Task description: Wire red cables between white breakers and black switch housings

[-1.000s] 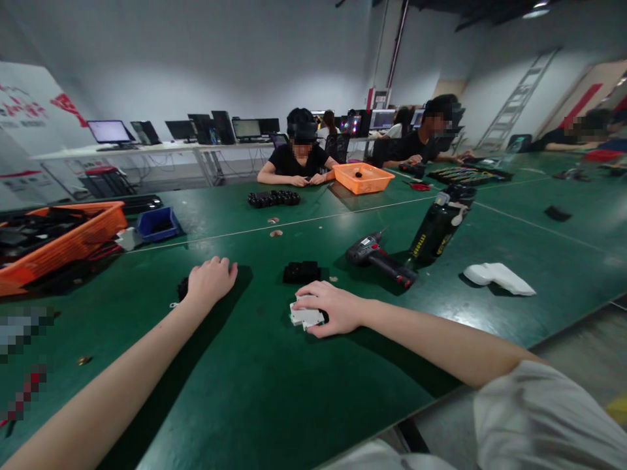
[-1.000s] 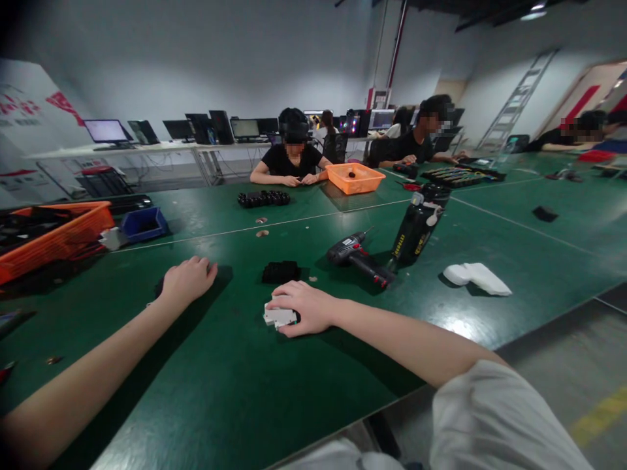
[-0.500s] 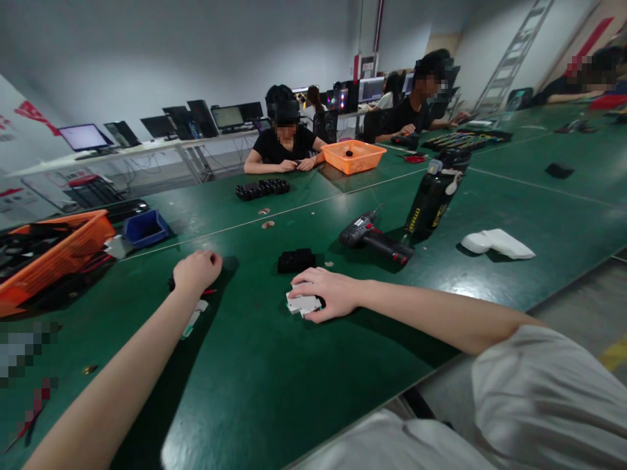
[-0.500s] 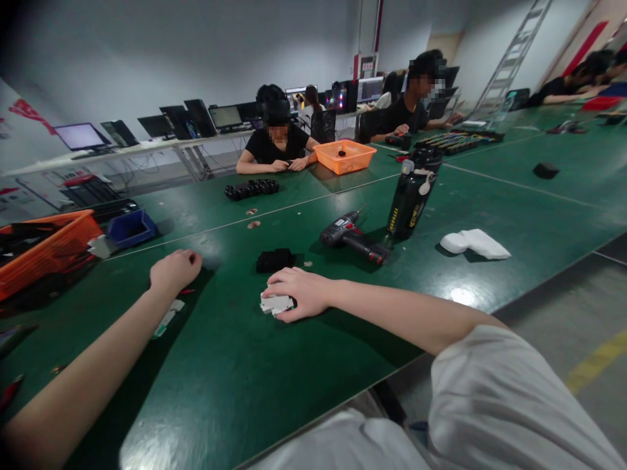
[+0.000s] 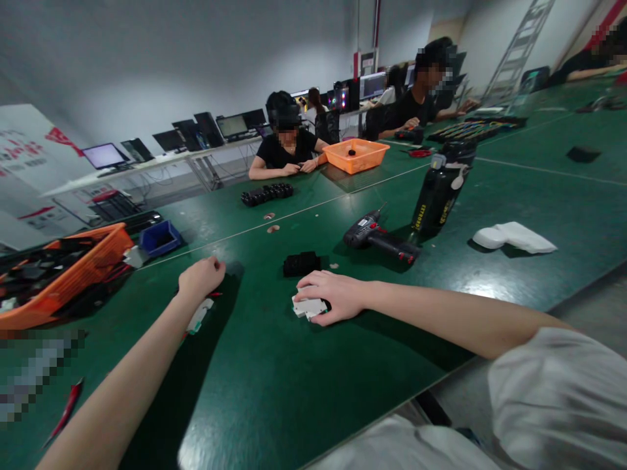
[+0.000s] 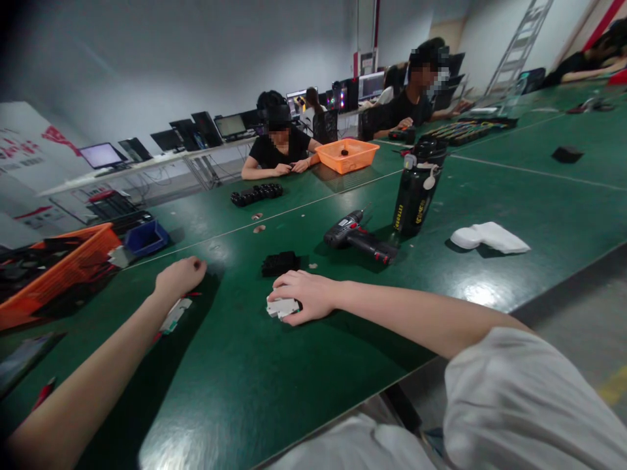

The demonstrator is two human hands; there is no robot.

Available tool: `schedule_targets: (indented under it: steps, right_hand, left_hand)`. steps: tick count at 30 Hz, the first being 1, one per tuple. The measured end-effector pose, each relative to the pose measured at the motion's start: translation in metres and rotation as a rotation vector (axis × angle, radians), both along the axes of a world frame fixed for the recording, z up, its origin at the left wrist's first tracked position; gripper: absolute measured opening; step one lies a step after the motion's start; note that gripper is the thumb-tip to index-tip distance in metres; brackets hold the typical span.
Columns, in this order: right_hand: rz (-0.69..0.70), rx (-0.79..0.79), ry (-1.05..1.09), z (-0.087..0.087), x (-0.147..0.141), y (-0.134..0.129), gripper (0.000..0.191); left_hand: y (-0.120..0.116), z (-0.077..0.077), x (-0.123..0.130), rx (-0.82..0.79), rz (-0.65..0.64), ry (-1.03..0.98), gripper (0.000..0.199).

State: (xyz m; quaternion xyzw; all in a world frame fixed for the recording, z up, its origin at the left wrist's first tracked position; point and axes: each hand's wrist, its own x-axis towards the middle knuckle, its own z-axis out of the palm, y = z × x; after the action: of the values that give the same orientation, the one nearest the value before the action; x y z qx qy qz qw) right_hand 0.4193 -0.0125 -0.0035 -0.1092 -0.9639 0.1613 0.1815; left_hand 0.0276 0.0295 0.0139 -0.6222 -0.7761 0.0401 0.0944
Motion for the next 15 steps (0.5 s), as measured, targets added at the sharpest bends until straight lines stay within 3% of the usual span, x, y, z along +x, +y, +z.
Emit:
schedule_targets:
  steps: [5, 8, 12, 15]
  right_hand:
    - [-0.004, -0.007, 0.017, -0.001, 0.001, 0.000, 0.055]
    - [-0.006, -0.009, 0.012, 0.001, 0.001, 0.000, 0.055]
    - [-0.005, -0.013, -0.007, 0.004, 0.001, -0.002, 0.055]
    - [-0.025, 0.066, -0.013, 0.008, 0.000, -0.007, 0.053]
  left_hand:
    - [-0.017, -0.002, 0.014, 0.036, -0.042, 0.052, 0.054]
    - [-0.034, 0.008, 0.020, 0.100, -0.106, 0.095, 0.051]
    - [-0.073, 0.022, 0.006, 0.195, -0.330, 0.108, 0.043]
    - [-0.105, 0.013, -0.012, 0.201, -0.441, 0.036, 0.034]
